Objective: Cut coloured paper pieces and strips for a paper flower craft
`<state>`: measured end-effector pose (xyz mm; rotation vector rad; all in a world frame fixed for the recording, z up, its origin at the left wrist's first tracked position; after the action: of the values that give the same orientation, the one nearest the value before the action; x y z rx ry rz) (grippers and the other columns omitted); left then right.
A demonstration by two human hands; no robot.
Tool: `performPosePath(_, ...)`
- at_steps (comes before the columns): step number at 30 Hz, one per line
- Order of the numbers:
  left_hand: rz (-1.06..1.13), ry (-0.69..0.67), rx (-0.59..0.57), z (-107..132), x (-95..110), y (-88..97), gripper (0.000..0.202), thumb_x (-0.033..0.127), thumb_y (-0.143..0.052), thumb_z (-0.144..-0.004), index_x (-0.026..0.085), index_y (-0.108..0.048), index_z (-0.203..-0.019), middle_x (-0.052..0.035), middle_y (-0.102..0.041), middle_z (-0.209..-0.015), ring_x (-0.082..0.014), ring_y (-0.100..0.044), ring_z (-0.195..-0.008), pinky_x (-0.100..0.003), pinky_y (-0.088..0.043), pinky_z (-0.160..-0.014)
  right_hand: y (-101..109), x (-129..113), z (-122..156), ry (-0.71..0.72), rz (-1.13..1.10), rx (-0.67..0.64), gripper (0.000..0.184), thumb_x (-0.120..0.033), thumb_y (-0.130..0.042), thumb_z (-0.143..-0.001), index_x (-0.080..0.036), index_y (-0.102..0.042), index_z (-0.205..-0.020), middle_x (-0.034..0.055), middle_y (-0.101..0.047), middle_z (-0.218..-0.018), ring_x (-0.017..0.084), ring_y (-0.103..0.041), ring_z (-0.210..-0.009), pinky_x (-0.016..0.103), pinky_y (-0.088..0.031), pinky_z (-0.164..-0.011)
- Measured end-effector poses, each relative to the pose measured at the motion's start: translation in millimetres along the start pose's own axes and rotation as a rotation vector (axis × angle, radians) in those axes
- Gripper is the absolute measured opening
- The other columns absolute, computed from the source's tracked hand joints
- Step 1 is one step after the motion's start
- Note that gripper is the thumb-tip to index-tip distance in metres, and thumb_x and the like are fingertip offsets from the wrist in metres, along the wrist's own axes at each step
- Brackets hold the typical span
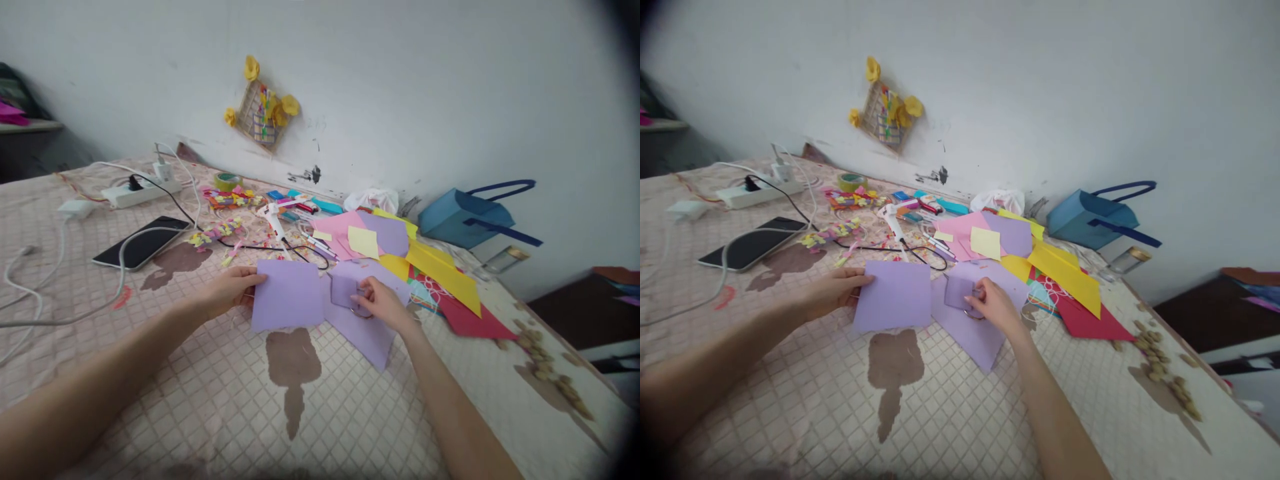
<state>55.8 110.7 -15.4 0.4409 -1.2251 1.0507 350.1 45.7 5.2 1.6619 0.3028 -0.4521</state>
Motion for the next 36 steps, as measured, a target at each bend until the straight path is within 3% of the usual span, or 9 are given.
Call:
performPosePath(7,0.008,0.003,0.006,-1,-1,1.0,0.017,0.025,-0.064,-0.072,0.012,-0.062,-0.082,-0.0048,-0.063,-0.075,-0.0120,-0.059,-0.062,-0.023,-0.049,-0.058,-3,-14,-7,0.033,-0.129,0.181,0.043,-0.035,-0.065,-0.064,-0.020,-0.051,-0.102,-0.0033,-0.051,-0.068,0.015,-0.051,-0.061,0.027,-0.040,-0.058)
performPosePath(12,0.010,0.001,-0.009,1,-2,-1.4,0.017,0.026,-0.064,-0.073,0.012,-0.061,-0.081,-0.0035,-0.062,-0.072,-0.0111,-0.058,-0.060,-0.023,-0.049,-0.058,44,28,-6,-0.119,-0.272,0.472,0.038,-0.040,-0.044,-0.080,-0.016,-0.042,-0.109,0.0030,-0.052,-0.077,0.016,-0.052,-0.060,0.030,-0.042,-0.055)
performPosePath(15,0.019,-0.008,-0.017,3,0,-4.2,0.016,0.025,-0.065,-0.072,0.012,-0.060,-0.079,-0.0029,-0.061,-0.070,-0.0111,-0.058,-0.060,-0.023,-0.049,-0.057,71,33,6,-0.115,-0.086,0.639,0.043,-0.039,-0.056,-0.073,-0.014,-0.046,-0.107,0.0141,-0.050,-0.101,0.022,-0.053,-0.080,0.037,-0.043,-0.069)
performPosePath(17,0.028,-0.004,-0.014,3,0,-5.2,0.015,0.026,-0.065,-0.072,0.013,-0.059,-0.075,-0.0025,-0.061,-0.069,-0.0114,-0.057,-0.058,-0.023,-0.048,-0.055,60,18,4,-0.031,0.021,0.509,0.032,-0.039,-0.059,-0.071,-0.015,-0.053,-0.092,0.0118,-0.053,-0.094,0.022,-0.053,-0.080,0.036,-0.042,-0.071)
performPosePath(21,0.035,-0.003,-0.041,4,0,-8.7,0.015,0.027,-0.065,-0.072,0.013,-0.060,-0.076,-0.0037,-0.062,-0.070,-0.0122,-0.058,-0.059,-0.023,-0.048,-0.055,-2,-15,-1,0.103,0.025,0.026,0.024,-0.040,-0.060,-0.070,-0.018,-0.053,-0.077,0.0014,-0.056,-0.073,0.016,-0.052,-0.066,0.027,-0.041,-0.060)
performPosePath(24,0.019,-0.011,-0.055,5,0,-10.1,0.017,0.028,-0.065,-0.072,0.013,-0.062,-0.081,-0.0049,-0.064,-0.074,-0.0129,-0.059,-0.062,-0.024,-0.049,-0.057,-12,-20,0,0.088,0.084,-0.029,0.021,-0.039,-0.054,-0.075,-0.018,-0.051,-0.075,0.0007,-0.056,-0.069,0.015,-0.052,-0.064,0.025,-0.038,-0.056)
performPosePath(29,0.005,-0.026,-0.080,6,2,-12.8,0.019,0.029,-0.066,-0.071,0.013,-0.063,-0.082,-0.0043,-0.063,-0.073,-0.0125,-0.058,-0.062,-0.023,-0.049,-0.057,4,-3,1,0.050,0.018,-0.011,0.017,-0.036,-0.047,-0.081,-0.019,-0.049,-0.081,0.0026,-0.060,-0.075,0.017,-0.056,-0.067,0.027,-0.038,-0.059)
performPosePath(33,0.016,-0.009,-0.103,6,-1,-16.8,0.021,0.028,-0.066,-0.072,0.013,-0.063,-0.087,-0.0051,-0.064,-0.078,-0.0128,-0.059,-0.065,-0.023,-0.049,-0.058,13,5,0,-0.048,-0.160,0.029,0.020,-0.038,-0.053,-0.077,-0.019,-0.051,-0.084,0.0008,-0.060,-0.072,0.015,-0.054,-0.062,0.026,-0.039,-0.057)
performPosePath(36,0.033,0.003,-0.139,7,-3,-21.6,0.019,0.028,-0.065,-0.074,0.014,-0.063,-0.087,-0.0044,-0.063,-0.080,-0.0124,-0.059,-0.067,-0.023,-0.049,-0.060,7,-14,1,-0.033,-0.446,0.017,0.028,-0.040,-0.059,-0.072,-0.018,-0.054,-0.087,0.0006,-0.057,-0.073,0.014,-0.052,-0.064,0.025,-0.039,-0.057)
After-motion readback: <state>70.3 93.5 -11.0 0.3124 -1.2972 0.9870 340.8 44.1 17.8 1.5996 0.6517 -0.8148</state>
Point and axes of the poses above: each hand's wrist, its own z-axis away from the middle knuckle, its own y-axis out of the back of the hand, x = y × z, the point moved 9 cm from there along -z, towards the middle knuckle
